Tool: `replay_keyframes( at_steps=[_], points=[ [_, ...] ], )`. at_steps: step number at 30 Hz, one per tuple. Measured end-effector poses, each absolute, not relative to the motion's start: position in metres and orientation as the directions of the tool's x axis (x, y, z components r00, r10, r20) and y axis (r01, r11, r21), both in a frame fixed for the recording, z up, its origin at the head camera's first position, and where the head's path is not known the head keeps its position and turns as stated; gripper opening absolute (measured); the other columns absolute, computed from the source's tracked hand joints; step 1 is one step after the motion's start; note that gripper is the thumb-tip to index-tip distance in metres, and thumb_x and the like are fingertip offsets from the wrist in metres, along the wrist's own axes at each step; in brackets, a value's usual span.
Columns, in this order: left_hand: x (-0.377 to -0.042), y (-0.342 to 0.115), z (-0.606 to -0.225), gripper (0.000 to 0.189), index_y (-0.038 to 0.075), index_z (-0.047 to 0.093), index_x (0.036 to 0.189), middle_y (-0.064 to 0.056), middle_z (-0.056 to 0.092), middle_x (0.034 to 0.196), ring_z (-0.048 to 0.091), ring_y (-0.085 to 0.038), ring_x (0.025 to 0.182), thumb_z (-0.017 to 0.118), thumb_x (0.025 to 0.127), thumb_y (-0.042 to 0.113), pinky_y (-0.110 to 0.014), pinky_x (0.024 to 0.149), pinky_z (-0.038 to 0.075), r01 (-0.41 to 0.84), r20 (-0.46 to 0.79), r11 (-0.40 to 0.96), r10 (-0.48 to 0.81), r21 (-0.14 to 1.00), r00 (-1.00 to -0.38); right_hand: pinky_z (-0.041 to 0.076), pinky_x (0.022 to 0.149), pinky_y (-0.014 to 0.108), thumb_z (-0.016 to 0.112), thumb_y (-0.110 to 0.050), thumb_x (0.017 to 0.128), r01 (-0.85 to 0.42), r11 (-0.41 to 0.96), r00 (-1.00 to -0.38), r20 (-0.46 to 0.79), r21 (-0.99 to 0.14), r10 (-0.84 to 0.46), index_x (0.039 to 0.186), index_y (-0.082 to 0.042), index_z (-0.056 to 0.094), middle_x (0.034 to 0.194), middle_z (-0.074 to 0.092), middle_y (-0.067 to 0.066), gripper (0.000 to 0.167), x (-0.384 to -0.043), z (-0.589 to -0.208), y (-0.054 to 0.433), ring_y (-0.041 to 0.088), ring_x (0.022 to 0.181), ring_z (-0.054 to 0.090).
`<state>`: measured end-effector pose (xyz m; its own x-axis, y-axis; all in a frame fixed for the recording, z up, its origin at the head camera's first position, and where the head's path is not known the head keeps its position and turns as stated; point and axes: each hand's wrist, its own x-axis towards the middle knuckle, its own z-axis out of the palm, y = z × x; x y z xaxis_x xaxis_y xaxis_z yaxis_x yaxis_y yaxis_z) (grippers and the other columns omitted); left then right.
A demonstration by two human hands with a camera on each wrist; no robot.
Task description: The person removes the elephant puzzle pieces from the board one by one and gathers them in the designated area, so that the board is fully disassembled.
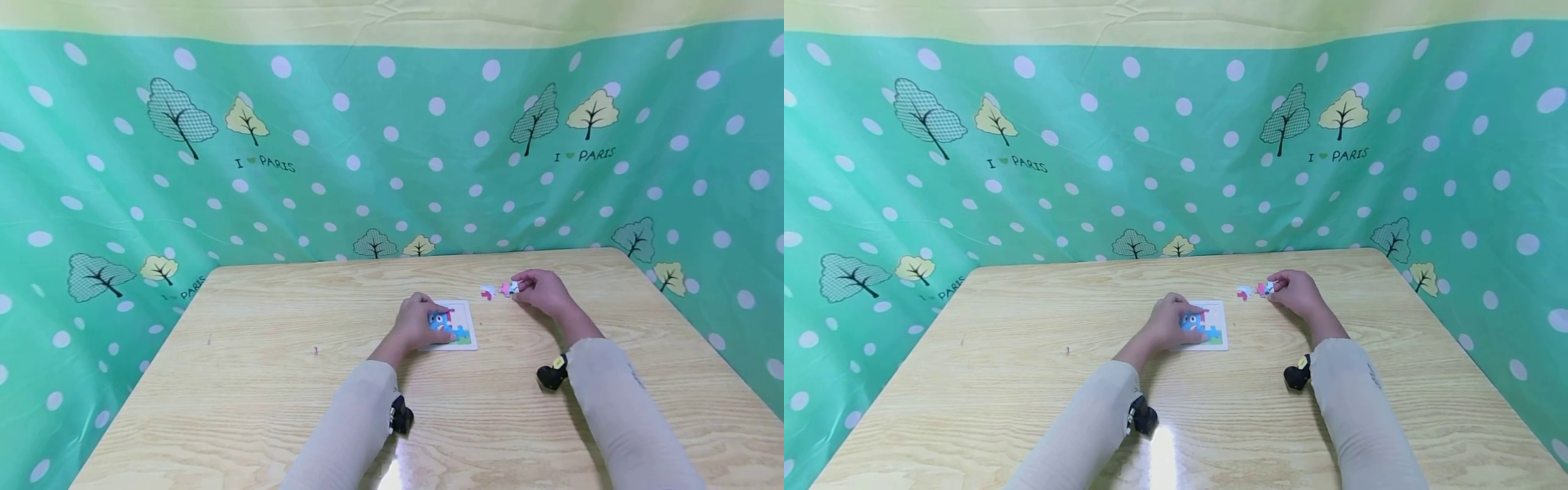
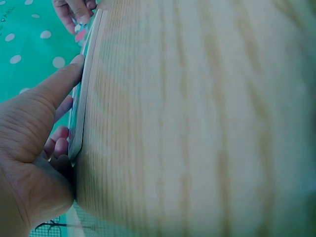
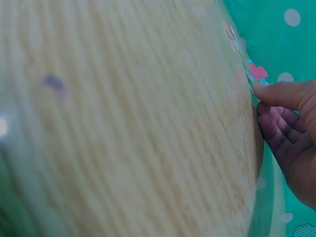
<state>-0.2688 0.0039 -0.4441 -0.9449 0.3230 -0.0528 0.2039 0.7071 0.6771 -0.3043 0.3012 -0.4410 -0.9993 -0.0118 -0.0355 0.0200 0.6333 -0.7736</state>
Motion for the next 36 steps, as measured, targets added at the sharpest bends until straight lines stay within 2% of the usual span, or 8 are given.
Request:
replay_keyframes(
  at_steps=[8,17,28,36],
  points=[
    [-0.269,0.003,-0.444,0.053,0.022,0.071,0.121,-0.001,0.047,0.119,0.041,-0.021,0.108,0.086,0.073,0.04,-0.031,0.089,0.043,0.214,-0.044,0.707,0.328,0.674,-0.944,0.048,0.08,0.037,0.066,-0.005,0.09,-0.033,0.721,-0.999,-0.005,-0.692,-0.051,0.125,0.009,0.059,0.101,0.059,0.016,0.038,-0.304,-0.44,0.301,0.028,0.092,0.053],
    [-0.269,0.003,-0.443,0.053,0.023,0.071,0.121,-0.001,0.047,0.119,0.041,-0.02,0.108,0.086,0.073,0.04,-0.032,0.09,0.043,0.206,-0.049,0.709,0.322,0.675,-0.946,0.047,0.085,0.039,0.064,-0.008,0.093,-0.022,0.707,-0.998,-0.021,-0.707,-0.052,0.13,0.008,0.055,0.107,0.058,0.017,0.042,-0.304,-0.445,0.302,0.029,0.096,0.051],
    [-0.268,0.003,-0.442,0.053,0.023,0.071,0.121,0.0,0.047,0.12,0.041,-0.021,0.11,0.086,0.073,0.04,-0.032,0.091,0.043,0.205,-0.05,0.715,0.317,0.668,-0.947,0.047,0.085,0.039,0.064,-0.009,0.092,-0.035,0.69,-0.999,0.003,-0.723,-0.048,0.132,0.006,0.055,0.109,0.058,0.018,0.044,-0.299,-0.443,0.304,0.029,0.098,0.052],
    [-0.268,0.003,-0.442,0.052,0.023,0.072,0.12,-0.001,0.047,0.12,0.041,-0.021,0.109,0.086,0.073,0.041,-0.032,0.09,0.043,0.211,-0.045,0.716,0.321,0.666,-0.946,0.05,0.077,0.03,0.064,-0.006,0.092,-0.065,0.657,-0.998,0.058,-0.751,-0.033,0.129,0.003,0.058,0.113,0.061,0.02,0.039,-0.291,-0.439,0.299,0.03,0.099,0.055]
  ],
)
